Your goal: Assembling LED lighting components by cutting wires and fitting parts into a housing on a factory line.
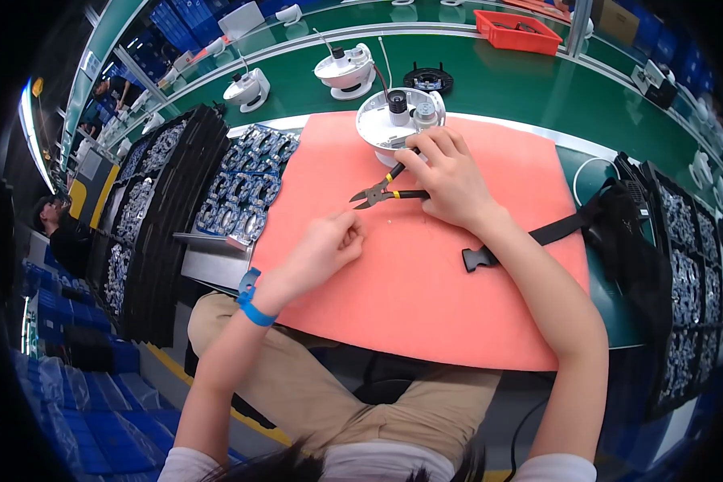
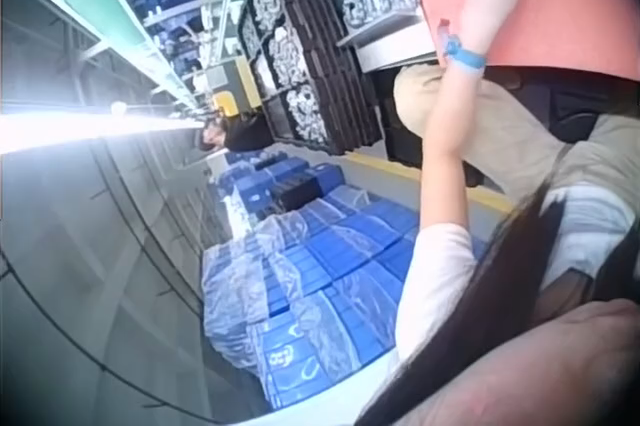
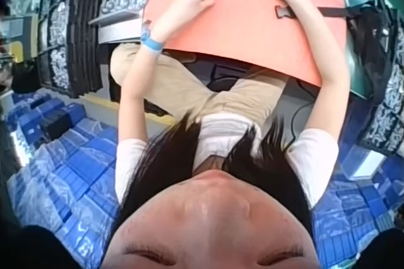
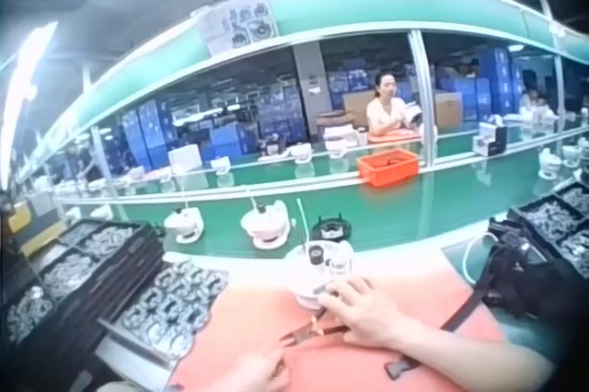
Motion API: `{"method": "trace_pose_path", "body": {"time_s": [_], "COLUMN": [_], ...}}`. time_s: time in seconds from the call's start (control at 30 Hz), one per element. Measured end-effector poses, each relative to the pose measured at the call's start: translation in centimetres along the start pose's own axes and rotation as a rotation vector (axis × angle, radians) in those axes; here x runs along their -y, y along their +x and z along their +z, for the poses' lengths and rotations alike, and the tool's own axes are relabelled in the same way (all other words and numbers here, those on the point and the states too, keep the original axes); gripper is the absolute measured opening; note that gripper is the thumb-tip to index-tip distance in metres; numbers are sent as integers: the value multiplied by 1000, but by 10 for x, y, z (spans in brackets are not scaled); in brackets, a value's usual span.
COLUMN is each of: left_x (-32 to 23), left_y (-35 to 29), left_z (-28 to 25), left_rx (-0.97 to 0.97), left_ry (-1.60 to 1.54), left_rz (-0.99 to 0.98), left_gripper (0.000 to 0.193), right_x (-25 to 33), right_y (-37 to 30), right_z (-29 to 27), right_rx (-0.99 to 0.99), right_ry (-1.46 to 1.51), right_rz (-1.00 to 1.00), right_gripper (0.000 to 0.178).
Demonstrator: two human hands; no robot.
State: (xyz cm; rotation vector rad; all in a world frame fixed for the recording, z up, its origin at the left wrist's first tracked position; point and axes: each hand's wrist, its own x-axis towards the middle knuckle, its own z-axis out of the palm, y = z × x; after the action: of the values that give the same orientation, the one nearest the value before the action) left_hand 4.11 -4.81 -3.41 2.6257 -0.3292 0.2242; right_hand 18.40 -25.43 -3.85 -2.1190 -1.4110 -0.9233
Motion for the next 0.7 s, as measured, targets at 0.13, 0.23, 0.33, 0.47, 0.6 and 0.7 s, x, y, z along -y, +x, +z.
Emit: {"method": "trace_pose_path", "body": {"time_s": [0.13,0.23,0.33,0.47,0.6,0.7], "left_x": [-21,-43,-56,-47,-55,-57], "left_y": [-31,-75,-110,-132,-122,-107], "left_z": [-26,-27,6,36,12,-26], "left_rx": [431,964,1008,547,527,694], "left_ry": [-746,-1192,-931,-438,-448,-805], "left_rz": [-173,-255,-68,-156,5,-75], "left_gripper": [10,13,8,18,29,27], "right_x": [-2,-1,-1,0,-1,-3], "right_y": [-3,0,-1,2,1,-2], "right_z": [-1,-2,-2,-1,2,0], "right_rx": [11,8,12,16,18,30], "right_ry": [2,6,6,11,18,4], "right_rz": [3,-4,-1,0,5,18], "right_gripper": [56,56,56,57,58,59]}}
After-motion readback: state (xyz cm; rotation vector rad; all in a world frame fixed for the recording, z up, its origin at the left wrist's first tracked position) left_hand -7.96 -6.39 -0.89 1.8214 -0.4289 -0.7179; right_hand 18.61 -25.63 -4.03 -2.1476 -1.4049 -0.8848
